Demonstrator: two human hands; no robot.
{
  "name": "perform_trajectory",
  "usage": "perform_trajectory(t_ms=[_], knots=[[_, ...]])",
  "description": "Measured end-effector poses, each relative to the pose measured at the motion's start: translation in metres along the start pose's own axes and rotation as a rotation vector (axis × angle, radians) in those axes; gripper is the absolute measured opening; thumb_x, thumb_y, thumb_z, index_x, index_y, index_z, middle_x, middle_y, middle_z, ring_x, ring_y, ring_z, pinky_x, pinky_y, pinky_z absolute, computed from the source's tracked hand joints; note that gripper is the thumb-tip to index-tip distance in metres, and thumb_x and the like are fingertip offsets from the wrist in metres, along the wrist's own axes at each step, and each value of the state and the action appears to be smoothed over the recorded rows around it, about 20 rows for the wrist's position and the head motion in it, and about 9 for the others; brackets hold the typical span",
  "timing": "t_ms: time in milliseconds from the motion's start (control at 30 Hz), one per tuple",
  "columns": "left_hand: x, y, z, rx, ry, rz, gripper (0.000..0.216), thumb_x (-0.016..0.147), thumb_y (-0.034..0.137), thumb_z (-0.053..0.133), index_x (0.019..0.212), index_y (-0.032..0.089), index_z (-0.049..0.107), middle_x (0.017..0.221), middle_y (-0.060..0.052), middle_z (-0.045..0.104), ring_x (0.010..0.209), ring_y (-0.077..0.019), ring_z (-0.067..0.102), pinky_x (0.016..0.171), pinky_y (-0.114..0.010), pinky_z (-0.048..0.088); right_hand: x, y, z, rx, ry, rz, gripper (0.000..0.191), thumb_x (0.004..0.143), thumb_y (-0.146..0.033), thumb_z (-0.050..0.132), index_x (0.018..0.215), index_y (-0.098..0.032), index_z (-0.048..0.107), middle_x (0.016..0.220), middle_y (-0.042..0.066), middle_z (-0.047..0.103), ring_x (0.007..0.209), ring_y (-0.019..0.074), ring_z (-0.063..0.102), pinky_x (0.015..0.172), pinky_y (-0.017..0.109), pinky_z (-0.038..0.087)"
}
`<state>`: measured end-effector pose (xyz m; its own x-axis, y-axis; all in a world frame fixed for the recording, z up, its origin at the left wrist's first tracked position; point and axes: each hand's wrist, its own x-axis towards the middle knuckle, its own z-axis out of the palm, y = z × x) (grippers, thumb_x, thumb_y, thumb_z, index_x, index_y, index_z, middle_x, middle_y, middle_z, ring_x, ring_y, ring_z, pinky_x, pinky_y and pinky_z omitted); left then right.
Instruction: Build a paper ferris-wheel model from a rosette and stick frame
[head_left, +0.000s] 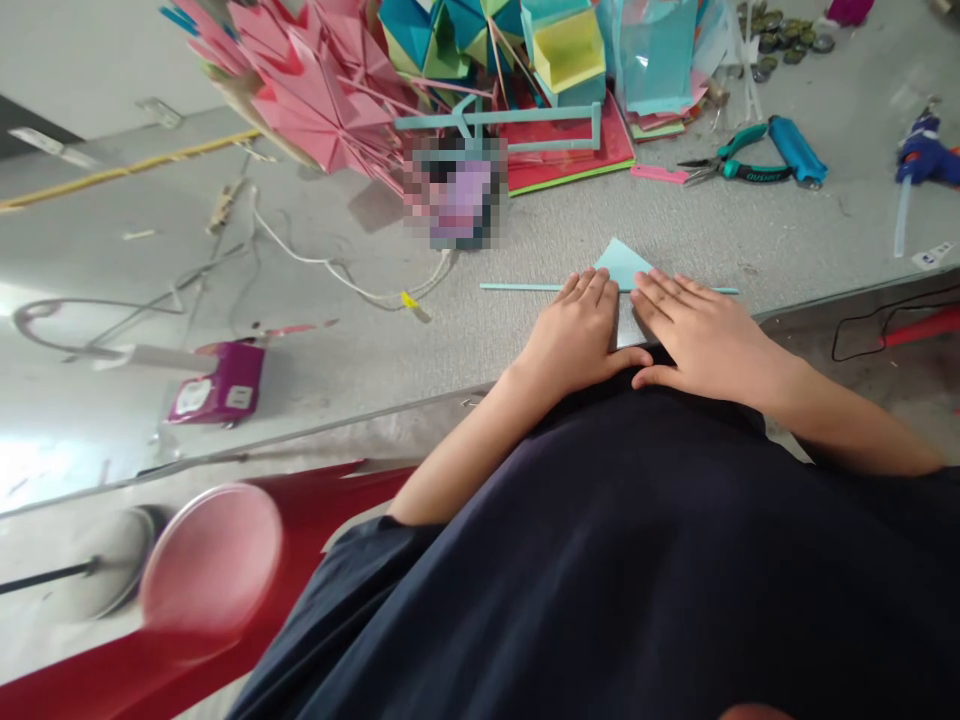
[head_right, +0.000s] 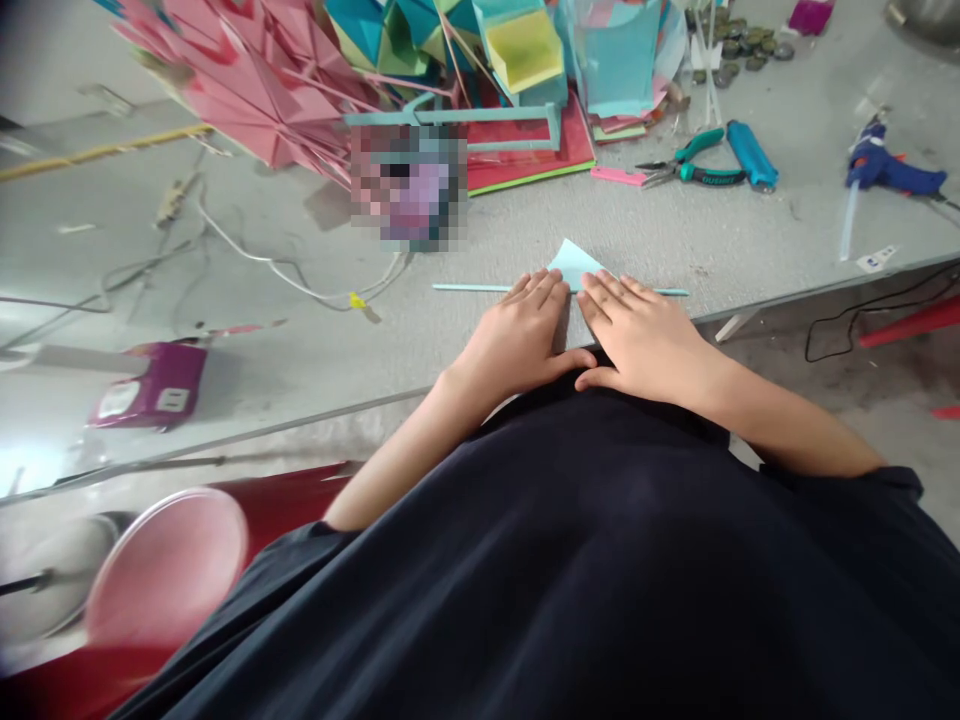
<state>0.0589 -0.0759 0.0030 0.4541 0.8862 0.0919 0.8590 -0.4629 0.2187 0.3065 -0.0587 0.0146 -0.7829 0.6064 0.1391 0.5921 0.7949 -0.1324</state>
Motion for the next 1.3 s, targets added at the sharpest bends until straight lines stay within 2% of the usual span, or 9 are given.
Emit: perform_trajectory(t_ms=[133,233,367,533,767,900,967,1200,1300], knots=[[0.006,-0.009,-0.003,-0.043,-0.022,0.028,0.128,0.101,0.104,0.052,0.175,0.0,0.053,0.186,-0.038,0.045,0.179,-0.053,0.042,0.15,-0.069,0.033,-0.002,0.004,0.005,0.012,-0.014,0.028,0.096,0.112,-0.067,0.067,0.18,-0.001,0.052,0.187,0.031,0.045,0.178,0.0491,0.046,0.146,0.071,0.044],[0.012,-0.014,-0.003,-0.069,-0.032,0.043,0.131,0.1,0.106,0.051,0.177,0.0,0.051,0.187,-0.039,0.042,0.181,-0.053,0.039,0.151,-0.069,0.031,0.002,0.015,0.008,0.032,-0.025,0.027,0.1,0.111,-0.07,0.067,0.182,-0.002,0.05,0.189,0.031,0.042,0.18,0.0494,0.043,0.147,0.073,0.042],[0.019,-0.016,-0.003,-0.077,-0.031,0.022,0.121,0.104,0.098,0.057,0.179,0.003,0.05,0.189,-0.037,0.04,0.182,-0.0512,0.037,0.151,-0.068,0.029,0.011,0.03,0.005,0.067,-0.049,0.026,0.106,0.107,-0.076,0.071,0.184,-0.007,0.048,0.19,0.028,0.043,0.18,0.0497,0.043,0.146,0.072,0.042],[0.023,-0.008,-0.007,-0.038,-0.054,-0.036,0.107,0.11,0.082,0.064,0.179,0.0,0.05,0.189,-0.037,0.041,0.183,-0.0495,0.037,0.151,-0.067,0.031,0.018,0.043,0.0,0.097,-0.054,-0.003,0.103,0.106,-0.078,0.071,0.181,-0.009,0.054,0.186,0.026,0.052,0.176,0.0476,0.051,0.145,0.068,0.045],[0.012,0.002,-0.004,0.007,-0.049,-0.046,0.109,0.11,0.077,0.065,0.177,-0.008,0.048,0.185,-0.04,0.044,0.181,-0.0502,0.039,0.152,-0.066,0.032,0.008,0.029,0.005,0.07,0.003,-0.005,0.093,0.108,-0.068,0.07,0.176,-0.006,0.06,0.183,0.027,0.055,0.176,0.0475,0.05,0.145,0.071,0.045],[0.009,-0.001,-0.001,-0.014,0.0,-0.032,0.099,0.111,0.073,0.065,0.177,0.0,0.053,0.185,-0.036,0.049,0.18,-0.0483,0.043,0.151,-0.068,0.034,0.005,0.023,0.009,0.054,0.032,0.016,0.088,0.109,-0.069,0.069,0.177,-0.014,0.061,0.183,0.022,0.057,0.177,0.0437,0.051,0.146,0.068,0.045],[0.011,-0.003,-0.001,-0.023,-0.004,-0.033,0.1,0.11,0.074,0.068,0.177,0.002,0.053,0.186,-0.035,0.047,0.181,-0.0488,0.042,0.15,-0.069,0.034,0.006,0.025,0.01,0.067,0.036,0.02,0.091,0.108,-0.071,0.071,0.179,-0.015,0.059,0.184,0.022,0.056,0.177,0.0438,0.05,0.146,0.069,0.045],[0.029,-0.007,-0.006,-0.048,-0.091,-0.076,0.114,0.11,0.079,0.063,0.182,-0.007,0.04,0.192,-0.038,0.031,0.187,-0.0503,0.024,0.153,-0.068,0.025,0.02,0.041,0.005,0.099,-0.023,0.057,0.106,0.104,-0.079,0.072,0.181,-0.008,0.054,0.189,0.026,0.045,0.181,0.046,0.043,0.147,0.07,0.042],[0.026,-0.014,-0.025,-0.081,-0.071,-0.063,0.102,0.113,0.072,0.063,0.185,0.004,0.041,0.196,-0.029,0.031,0.187,-0.0465,0.026,0.153,-0.066,0.029,0.027,0.046,0.003,0.102,-0.025,0.063,0.104,0.103,-0.078,0.073,0.182,-0.014,0.054,0.189,0.023,0.047,0.181,0.0449,0.044,0.147,0.068,0.043]])
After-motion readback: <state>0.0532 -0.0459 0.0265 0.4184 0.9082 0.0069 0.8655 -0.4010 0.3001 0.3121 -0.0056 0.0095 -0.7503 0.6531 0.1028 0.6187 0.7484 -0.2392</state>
